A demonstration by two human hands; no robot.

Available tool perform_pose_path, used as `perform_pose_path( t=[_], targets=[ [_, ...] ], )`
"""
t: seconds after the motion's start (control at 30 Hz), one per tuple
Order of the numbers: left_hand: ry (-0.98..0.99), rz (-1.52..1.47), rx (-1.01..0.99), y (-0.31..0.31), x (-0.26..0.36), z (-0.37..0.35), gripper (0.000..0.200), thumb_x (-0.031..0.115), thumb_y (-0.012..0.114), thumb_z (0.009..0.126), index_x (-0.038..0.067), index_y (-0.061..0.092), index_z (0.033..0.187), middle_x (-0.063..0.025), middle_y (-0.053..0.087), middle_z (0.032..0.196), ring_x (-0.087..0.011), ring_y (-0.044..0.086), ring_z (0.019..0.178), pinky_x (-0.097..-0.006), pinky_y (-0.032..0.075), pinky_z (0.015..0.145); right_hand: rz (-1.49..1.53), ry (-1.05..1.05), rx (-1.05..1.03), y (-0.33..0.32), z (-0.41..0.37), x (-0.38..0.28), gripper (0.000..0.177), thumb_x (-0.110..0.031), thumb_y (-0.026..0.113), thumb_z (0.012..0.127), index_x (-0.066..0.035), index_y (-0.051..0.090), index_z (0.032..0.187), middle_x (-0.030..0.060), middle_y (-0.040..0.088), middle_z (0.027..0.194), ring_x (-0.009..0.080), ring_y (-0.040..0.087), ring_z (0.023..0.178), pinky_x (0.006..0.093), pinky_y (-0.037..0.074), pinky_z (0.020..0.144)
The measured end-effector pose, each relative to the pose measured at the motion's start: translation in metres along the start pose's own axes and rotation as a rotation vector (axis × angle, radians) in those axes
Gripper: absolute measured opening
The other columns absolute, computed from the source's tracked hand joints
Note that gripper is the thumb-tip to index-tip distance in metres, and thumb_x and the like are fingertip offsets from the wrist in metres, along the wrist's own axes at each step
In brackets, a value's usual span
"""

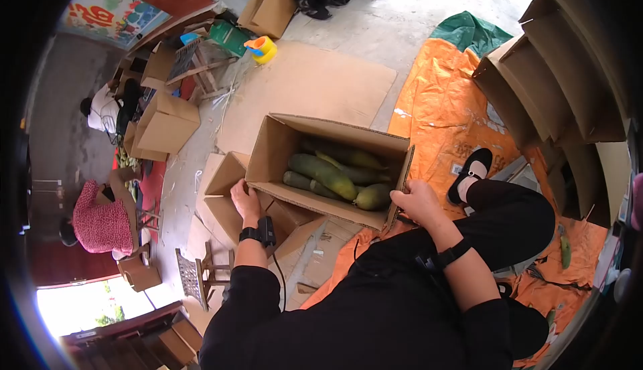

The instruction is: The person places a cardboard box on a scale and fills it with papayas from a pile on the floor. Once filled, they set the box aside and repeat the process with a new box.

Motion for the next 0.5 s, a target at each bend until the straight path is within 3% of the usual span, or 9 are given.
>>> perform_pose_path(
  t=[0.07, 0.1, 0.17, 0.23, 0.3, 0.37, 0.43, 0.5],
  targets=[
    [-0.009, 0.096, 0.164, -0.013, 0.001, -0.003, 0.037, 0.016, 0.064, 0.08, 0.001, 0.057, 0.114, -0.0181, 0.057, 0.109, -0.0332, 0.052, 0.105, -0.0408, 0.041, 0.094, 0.054, 0.019, -0.019, 0.0, -0.002, -0.004, 0.037, -0.03, 0.063, 0.072, 0.007, 0.061, 0.072, 0.0193, 0.059, 0.061, 0.0296, 0.061, 0.058, 0.0383, 0.048, 0.057],
    [-0.004, 0.095, 0.155, -0.008, -0.009, -0.003, 0.037, 0.016, 0.064, 0.08, 0.001, 0.057, 0.114, -0.0181, 0.057, 0.109, -0.0332, 0.052, 0.105, -0.0408, 0.041, 0.094, 0.11, 0.038, -0.028, 0.0, -0.004, -0.005, 0.038, -0.031, 0.063, 0.071, 0.007, 0.06, 0.072, 0.0192, 0.059, 0.061, 0.0292, 0.06, 0.057, 0.0382, 0.047, 0.057],
    [-0.184, -0.178, 0.055, 0.014, -0.034, -0.004, 0.039, 0.02, 0.064, 0.083, 0.001, 0.056, 0.116, -0.0181, 0.055, 0.11, -0.0332, 0.054, 0.101, -0.0407, 0.043, 0.091, 0.081, 0.025, -0.018, -0.003, -0.004, -0.005, 0.04, -0.033, 0.063, 0.071, 0.008, 0.06, 0.071, 0.0197, 0.059, 0.061, 0.0296, 0.061, 0.058, 0.0387, 0.048, 0.058],
    [-0.294, -0.366, -0.043, 0.012, -0.022, -0.019, 0.045, 0.025, 0.064, 0.086, -0.001, 0.053, 0.121, -0.0152, 0.055, 0.114, -0.0261, 0.057, 0.099, -0.0364, 0.045, 0.088, 0.059, 0.008, 0.001, -0.005, -0.006, -0.009, 0.042, -0.034, 0.063, 0.071, 0.008, 0.059, 0.071, 0.0202, 0.059, 0.061, 0.0299, 0.061, 0.059, 0.0391, 0.048, 0.058],
    [-0.245, -0.791, -0.09, 0.025, -0.012, -0.043, 0.048, 0.025, 0.063, 0.088, 0.0, 0.049, 0.127, -0.0125, 0.054, 0.116, -0.0221, 0.056, 0.097, -0.034, 0.046, 0.085, -0.043, -0.022, -0.025, -0.008, -0.008, -0.013, 0.044, -0.037, 0.062, 0.071, 0.007, 0.06, 0.071, 0.0214, 0.06, 0.063, 0.0311, 0.062, 0.061, 0.0399, 0.048, 0.059],
    [-0.194, -0.936, -0.176, 0.034, 0.002, -0.063, 0.052, 0.02, 0.063, 0.088, 0.003, 0.043, 0.133, -0.0111, 0.054, 0.118, -0.0177, 0.055, 0.095, -0.0307, 0.048, 0.078, -0.095, -0.053, 0.009, -0.007, -0.009, -0.015, 0.044, -0.037, 0.059, 0.071, 0.006, 0.063, 0.073, 0.0252, 0.061, 0.068, 0.0354, 0.064, 0.068, 0.0413, 0.05, 0.064],
    [-0.487, -0.911, -0.388, -0.006, 0.059, -0.074, 0.051, 0.016, 0.062, 0.087, 0.007, 0.042, 0.133, -0.0109, 0.055, 0.116, -0.015, 0.056, 0.087, -0.0272, 0.049, 0.067, 0.031, 0.039, -0.075, -0.01, -0.015, -0.021, 0.046, -0.039, 0.059, 0.071, 0.006, 0.064, 0.075, 0.0267, 0.062, 0.071, 0.037, 0.064, 0.073, 0.0421, 0.051, 0.068],
    [-0.46, -0.821, -0.513, 0.001, 0.067, -0.074, 0.051, 0.015, 0.064, 0.084, 0.008, 0.044, 0.13, -0.0083, 0.059, 0.108, -0.0136, 0.057, 0.075, -0.0266, 0.047, 0.054, -0.098, -0.042, -0.017, -0.004, -0.008, -0.013, 0.048, -0.042, 0.058, 0.07, 0.005, 0.066, 0.075, 0.0263, 0.063, 0.075, 0.0376, 0.065, 0.077, 0.0423, 0.051, 0.071]
  ],
)
Point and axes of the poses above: each hand's wrist, its own z-axis towards the middle knuckle, its own y-axis out of the palm, x = y × z, the point moved 3 cm from there along z, towards the middle knuckle
